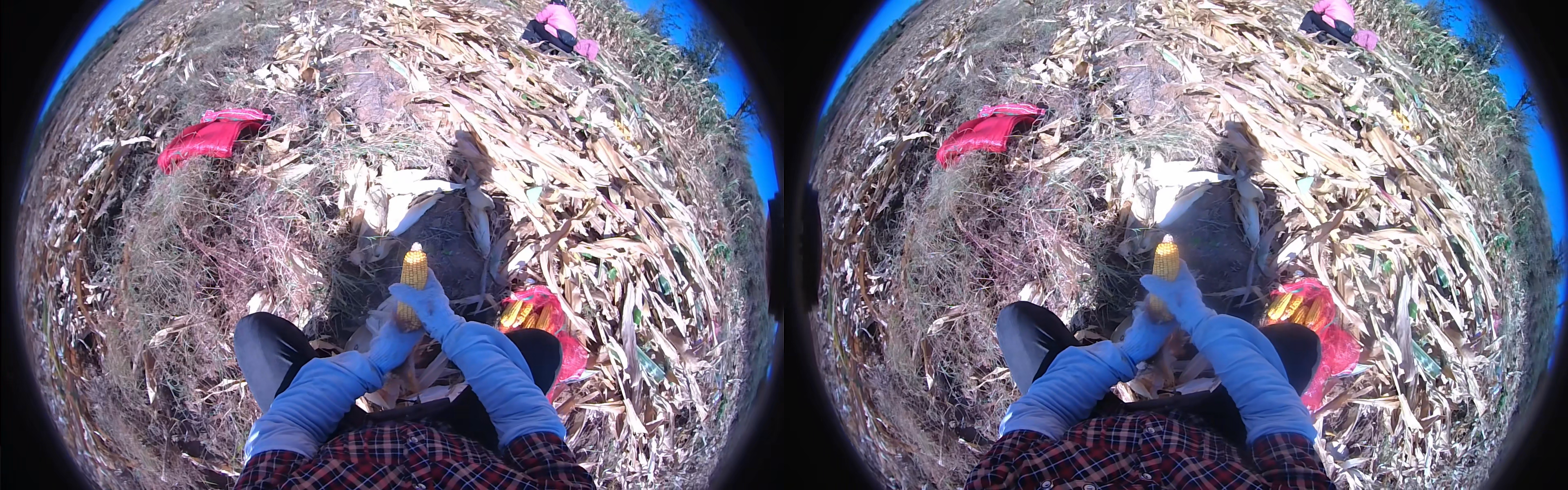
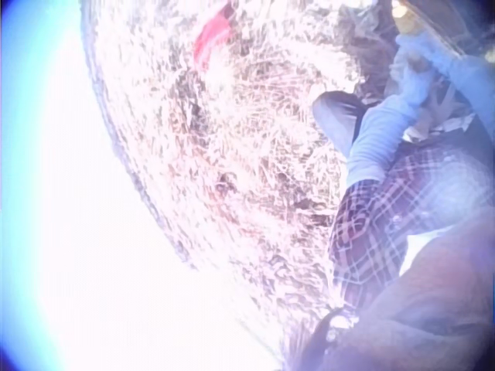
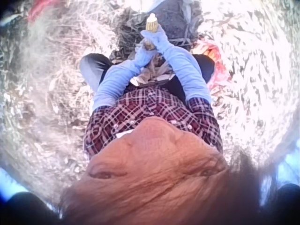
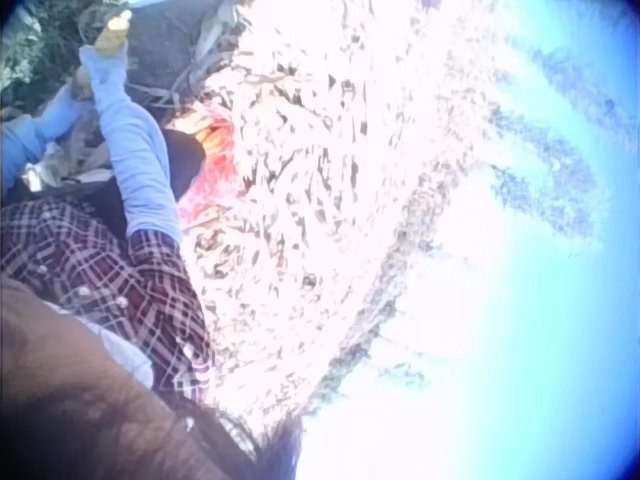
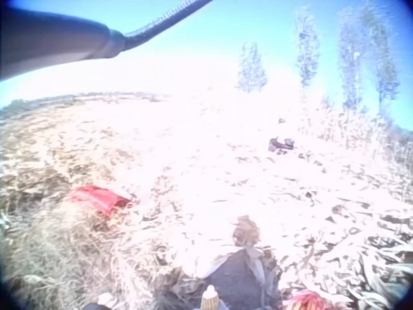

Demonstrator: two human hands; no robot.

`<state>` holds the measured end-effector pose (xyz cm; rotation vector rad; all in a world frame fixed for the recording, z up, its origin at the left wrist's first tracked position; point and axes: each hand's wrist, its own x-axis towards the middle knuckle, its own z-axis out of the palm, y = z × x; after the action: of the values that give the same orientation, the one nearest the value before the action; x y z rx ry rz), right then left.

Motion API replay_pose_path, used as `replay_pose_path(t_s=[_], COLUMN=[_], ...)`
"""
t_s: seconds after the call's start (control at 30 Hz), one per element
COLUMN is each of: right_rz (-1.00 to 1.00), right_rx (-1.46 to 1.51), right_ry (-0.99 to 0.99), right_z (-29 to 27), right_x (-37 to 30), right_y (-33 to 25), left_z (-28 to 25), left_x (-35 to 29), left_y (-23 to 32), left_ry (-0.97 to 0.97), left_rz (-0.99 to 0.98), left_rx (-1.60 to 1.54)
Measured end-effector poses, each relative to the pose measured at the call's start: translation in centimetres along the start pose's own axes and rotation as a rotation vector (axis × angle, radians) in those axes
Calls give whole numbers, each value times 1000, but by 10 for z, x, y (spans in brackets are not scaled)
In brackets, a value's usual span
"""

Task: The person sits on the ground and repeatedly shucks corn cobs by hand, removing the husks and silk. Each shucked cob is placed into a red mesh bag beside them.

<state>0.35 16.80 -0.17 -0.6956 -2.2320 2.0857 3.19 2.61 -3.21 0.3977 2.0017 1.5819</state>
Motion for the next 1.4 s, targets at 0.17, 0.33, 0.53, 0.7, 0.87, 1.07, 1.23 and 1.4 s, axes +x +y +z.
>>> replay_pose_path(t_s=[0.17, 0.33, 0.53, 0.7, 0.87, 1.07, 1.23, 1.4], right_rz=[-21, 0, -20, 19, -29, -118, 47, -7], right_rx=[-74, -22, -18, 4, -11, 154, 512, 492], right_ry=[-43, -97, -156, -142, -72, -181, -274, -241], right_z=[1, -6, -7, -3, -6, 2, -4, -3], right_x=[-8, -1, 3, -4, -7, -16, -28, -29], right_y=[-19, -10, -9, -17, -10, -28, -49, -49], left_z=[1, 3, 5, 1, -24, -40, -48, -36], left_x=[2, 4, 7, 5, 3, 10, 1, -5], left_y=[-21, -21, -25, -21, 15, 16, 17, 38], left_ry=[0, -17, -7, -103, -435, -466, -543, -517], left_rz=[14, -18, 12, -50, 66, -207, -150, -65], left_rx=[24, 105, 190, 30, -221, -1000, -858, -506])
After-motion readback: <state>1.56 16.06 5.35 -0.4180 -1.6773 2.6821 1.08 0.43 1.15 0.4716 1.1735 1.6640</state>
